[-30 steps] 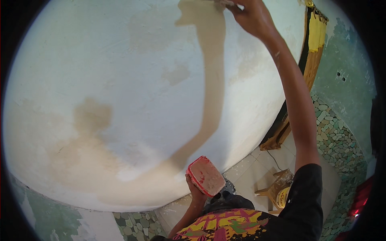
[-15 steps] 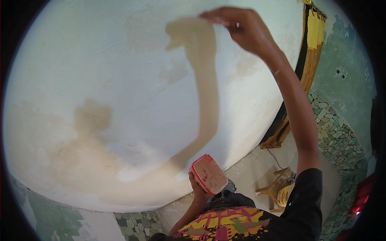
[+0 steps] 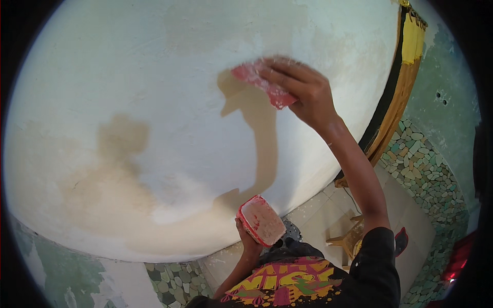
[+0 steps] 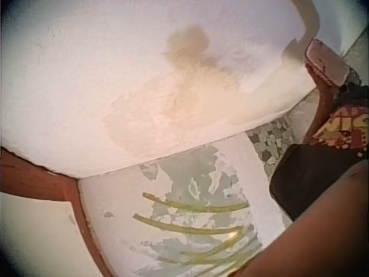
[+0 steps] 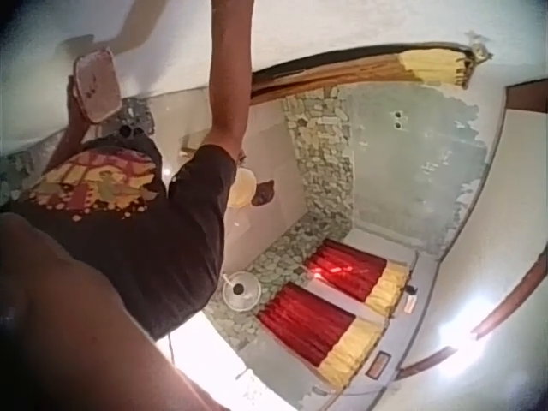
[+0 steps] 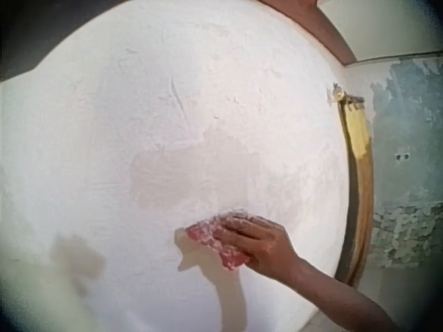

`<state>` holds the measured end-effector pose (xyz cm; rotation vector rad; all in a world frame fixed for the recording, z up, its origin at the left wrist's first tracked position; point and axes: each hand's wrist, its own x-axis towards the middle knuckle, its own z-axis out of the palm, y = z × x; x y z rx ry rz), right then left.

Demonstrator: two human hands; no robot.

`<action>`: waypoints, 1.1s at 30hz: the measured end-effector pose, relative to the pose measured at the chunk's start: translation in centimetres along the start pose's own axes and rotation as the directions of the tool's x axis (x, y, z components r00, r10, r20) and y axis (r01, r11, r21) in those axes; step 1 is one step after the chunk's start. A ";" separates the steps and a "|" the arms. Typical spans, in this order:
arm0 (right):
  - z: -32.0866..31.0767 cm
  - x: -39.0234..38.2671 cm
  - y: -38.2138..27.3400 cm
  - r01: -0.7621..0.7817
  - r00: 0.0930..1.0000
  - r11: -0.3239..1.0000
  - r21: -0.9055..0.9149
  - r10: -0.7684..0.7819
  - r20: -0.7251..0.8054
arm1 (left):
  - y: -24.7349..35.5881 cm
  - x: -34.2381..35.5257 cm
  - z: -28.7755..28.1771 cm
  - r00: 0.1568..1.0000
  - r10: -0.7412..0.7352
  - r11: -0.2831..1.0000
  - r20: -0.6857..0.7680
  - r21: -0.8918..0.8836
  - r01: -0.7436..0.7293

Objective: Applying plaster or joint compound to a wall using a putty knife.

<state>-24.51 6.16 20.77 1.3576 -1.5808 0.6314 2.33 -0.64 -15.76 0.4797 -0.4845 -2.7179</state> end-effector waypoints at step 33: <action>0.4 1.8 -4.4 -0.428 0.854 0.867 0.255 0.480 -0.199 | 0.3 -0.2 -0.3 0.995 0.036 0.992 -0.091 0.125 -0.025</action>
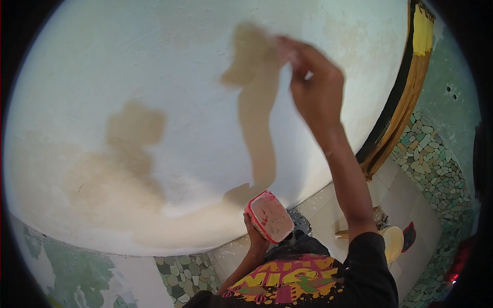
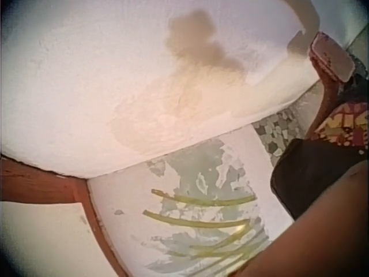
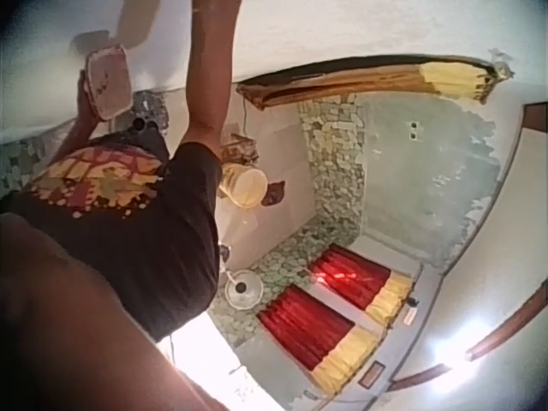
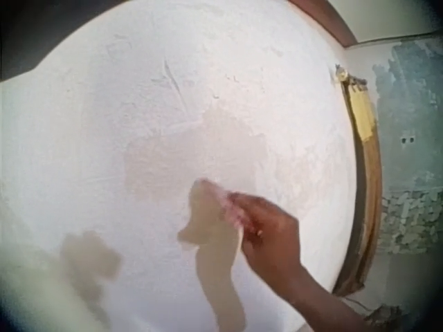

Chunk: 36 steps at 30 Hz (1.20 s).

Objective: Applying plaster or joint compound to a wall using a putty knife.

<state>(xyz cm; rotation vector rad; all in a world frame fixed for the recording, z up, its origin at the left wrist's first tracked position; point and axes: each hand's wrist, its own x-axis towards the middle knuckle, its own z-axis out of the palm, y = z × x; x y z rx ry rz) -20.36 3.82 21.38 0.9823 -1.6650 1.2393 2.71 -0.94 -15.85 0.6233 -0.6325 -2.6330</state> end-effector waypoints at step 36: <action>0.0 -6.3 3.8 0.523 0.817 0.821 -0.230 -0.405 0.411 | -0.2 1.2 -2.3 0.995 -0.068 0.998 0.066 -0.013 0.069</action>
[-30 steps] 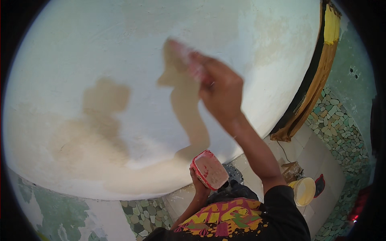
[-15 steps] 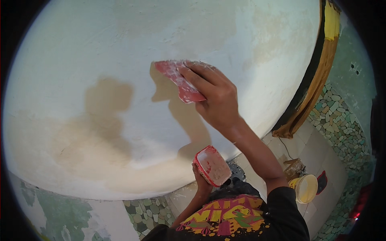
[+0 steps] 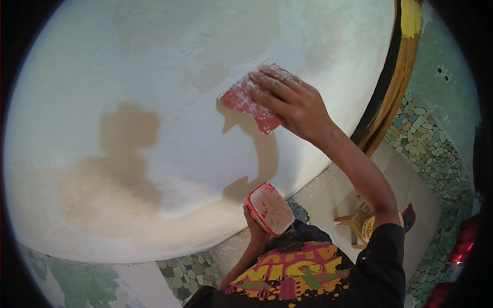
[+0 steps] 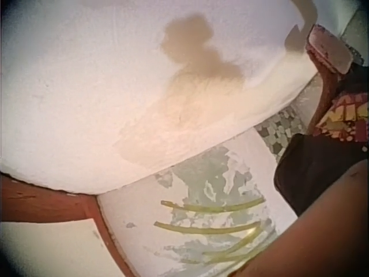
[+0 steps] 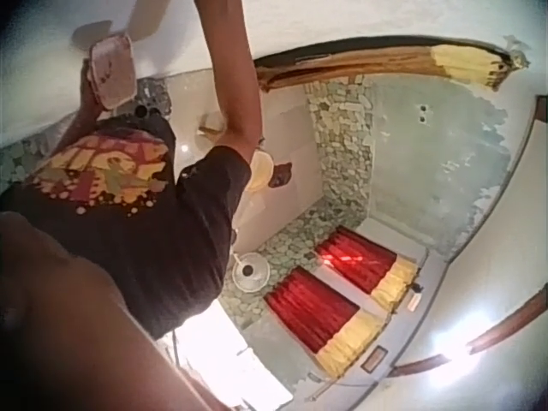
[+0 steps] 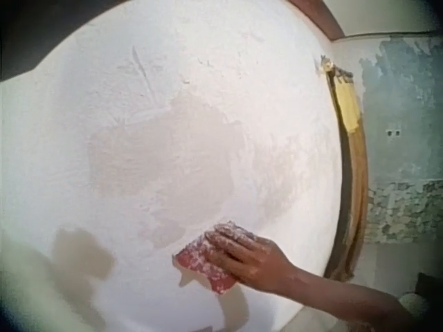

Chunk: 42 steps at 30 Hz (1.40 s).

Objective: Applying plaster or joint compound to a wall using a putty knife.

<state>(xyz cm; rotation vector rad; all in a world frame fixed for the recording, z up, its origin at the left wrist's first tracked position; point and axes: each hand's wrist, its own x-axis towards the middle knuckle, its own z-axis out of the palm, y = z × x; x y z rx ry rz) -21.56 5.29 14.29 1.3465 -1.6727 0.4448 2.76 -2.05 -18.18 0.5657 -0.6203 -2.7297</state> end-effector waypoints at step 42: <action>-0.5 8.9 -9.9 -0.024 0.949 0.980 0.197 0.084 -0.304 | 0.7 -0.7 2.3 0.987 -0.065 0.990 0.144 -0.113 0.082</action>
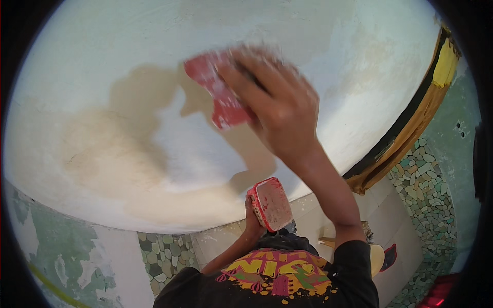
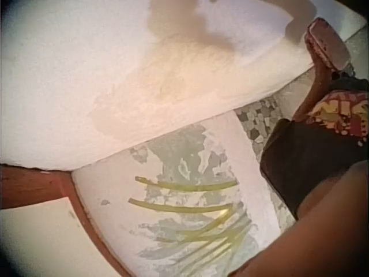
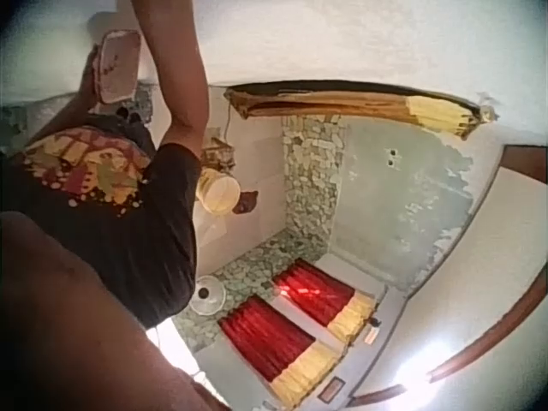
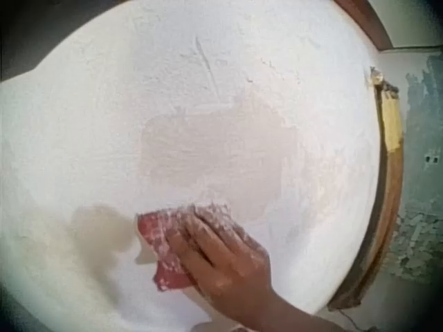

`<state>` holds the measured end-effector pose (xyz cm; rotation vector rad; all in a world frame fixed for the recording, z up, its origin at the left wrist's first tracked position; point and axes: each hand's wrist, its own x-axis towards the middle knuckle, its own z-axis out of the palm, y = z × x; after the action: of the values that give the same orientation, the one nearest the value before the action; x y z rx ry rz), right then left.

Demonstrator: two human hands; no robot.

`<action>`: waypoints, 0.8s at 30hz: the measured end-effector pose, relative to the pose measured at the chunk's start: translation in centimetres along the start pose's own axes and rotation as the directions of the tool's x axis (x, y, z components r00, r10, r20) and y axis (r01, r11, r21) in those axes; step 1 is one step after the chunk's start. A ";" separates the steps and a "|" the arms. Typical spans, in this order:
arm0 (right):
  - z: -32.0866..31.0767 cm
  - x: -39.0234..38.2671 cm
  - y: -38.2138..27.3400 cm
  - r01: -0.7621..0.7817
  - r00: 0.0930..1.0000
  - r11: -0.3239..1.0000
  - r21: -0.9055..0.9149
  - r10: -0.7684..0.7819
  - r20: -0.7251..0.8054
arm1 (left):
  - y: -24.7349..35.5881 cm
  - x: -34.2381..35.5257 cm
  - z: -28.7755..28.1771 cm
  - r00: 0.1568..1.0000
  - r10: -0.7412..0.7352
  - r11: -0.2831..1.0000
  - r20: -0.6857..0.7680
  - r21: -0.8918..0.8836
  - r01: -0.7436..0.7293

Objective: Applying plaster or joint compound to a wall using a putty knife.

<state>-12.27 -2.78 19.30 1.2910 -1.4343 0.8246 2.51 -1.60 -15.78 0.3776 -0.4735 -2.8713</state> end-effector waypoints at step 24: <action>-2.5 -2.4 2.5 -0.241 0.969 0.808 0.538 0.228 0.091 | -0.9 0.4 -1.0 0.990 0.118 0.993 -0.075 0.004 -0.118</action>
<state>-14.27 0.79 17.96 1.5588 -1.4470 1.4741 2.29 -1.17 -17.03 0.4411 -0.4653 -2.7324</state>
